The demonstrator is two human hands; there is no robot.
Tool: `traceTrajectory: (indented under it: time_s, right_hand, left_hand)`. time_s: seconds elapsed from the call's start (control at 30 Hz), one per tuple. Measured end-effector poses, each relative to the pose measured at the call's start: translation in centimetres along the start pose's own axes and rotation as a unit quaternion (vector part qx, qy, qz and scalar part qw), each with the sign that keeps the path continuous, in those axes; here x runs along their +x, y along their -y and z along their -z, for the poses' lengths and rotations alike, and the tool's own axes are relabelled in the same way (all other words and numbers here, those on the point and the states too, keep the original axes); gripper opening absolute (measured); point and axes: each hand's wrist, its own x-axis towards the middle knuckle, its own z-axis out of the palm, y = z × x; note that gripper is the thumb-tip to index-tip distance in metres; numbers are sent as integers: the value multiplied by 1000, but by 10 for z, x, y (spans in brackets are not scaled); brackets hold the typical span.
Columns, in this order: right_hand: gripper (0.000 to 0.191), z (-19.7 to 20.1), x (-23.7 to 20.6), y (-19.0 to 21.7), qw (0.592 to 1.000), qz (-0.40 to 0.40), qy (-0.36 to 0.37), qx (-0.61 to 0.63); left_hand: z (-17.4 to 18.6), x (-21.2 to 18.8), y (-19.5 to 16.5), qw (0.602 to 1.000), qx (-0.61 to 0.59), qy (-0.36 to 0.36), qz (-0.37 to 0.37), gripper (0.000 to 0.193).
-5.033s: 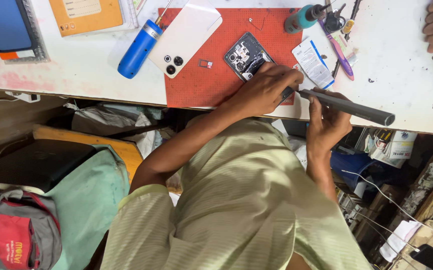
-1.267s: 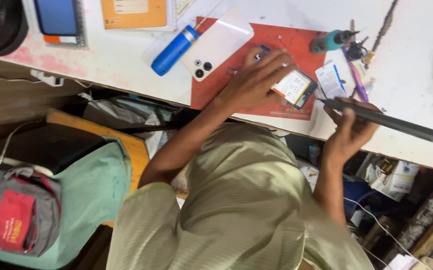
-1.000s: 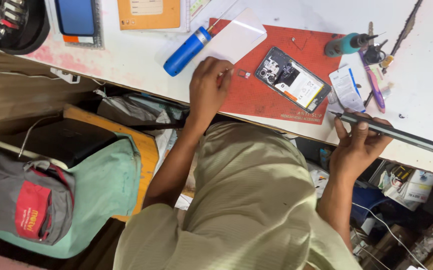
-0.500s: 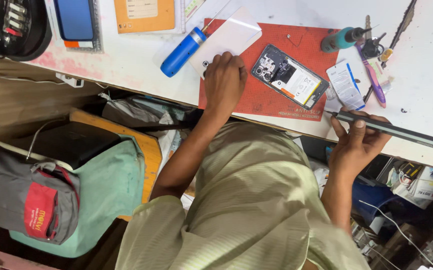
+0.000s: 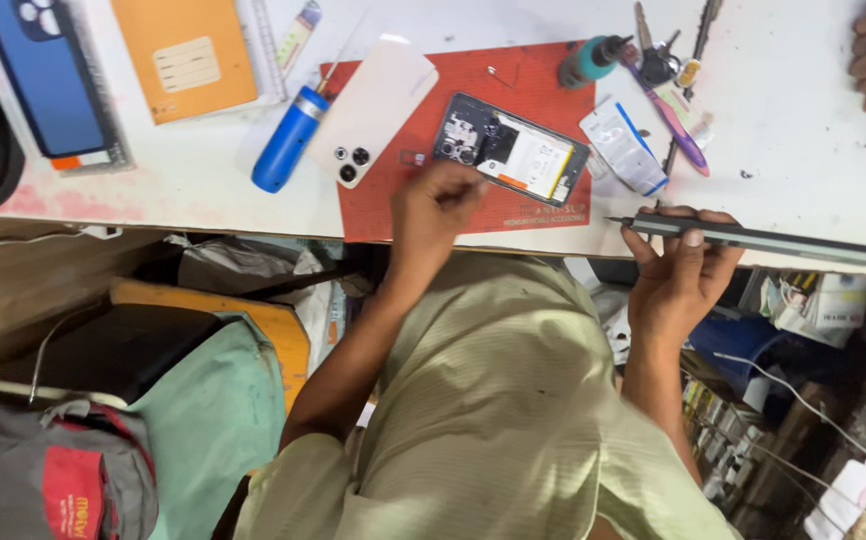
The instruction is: The person opens a smartphone, removes the SIM tray, and uses a metal tool to adjust internal components. They then reinsert the SIM tray, close the back cover, and briefly power on the device to check the screen.
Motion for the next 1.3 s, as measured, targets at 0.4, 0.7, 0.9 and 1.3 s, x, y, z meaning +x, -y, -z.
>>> traceTrajectory:
  time_s: [0.4,0.7,0.9,1.3]
  right_hand:
    - [26,-18,-35,-3,982,141,58,-115]
    - [32,-22,-42,-2,974,176,72,-125]
    - [30,-21,-41,-4,976,177,75,-106]
    - [28,-33,-39,-4,991,92,19,-99]
  left_hand:
    - [-33,-32,-12,961,-17,193,-197,11]
    - [-30,-34,-11,965,-53,190,-173,16]
    - [-29,-33,-14,965,-53,193,-169,15]
    - [-30,-33,-17,935,66,127,-326,24]
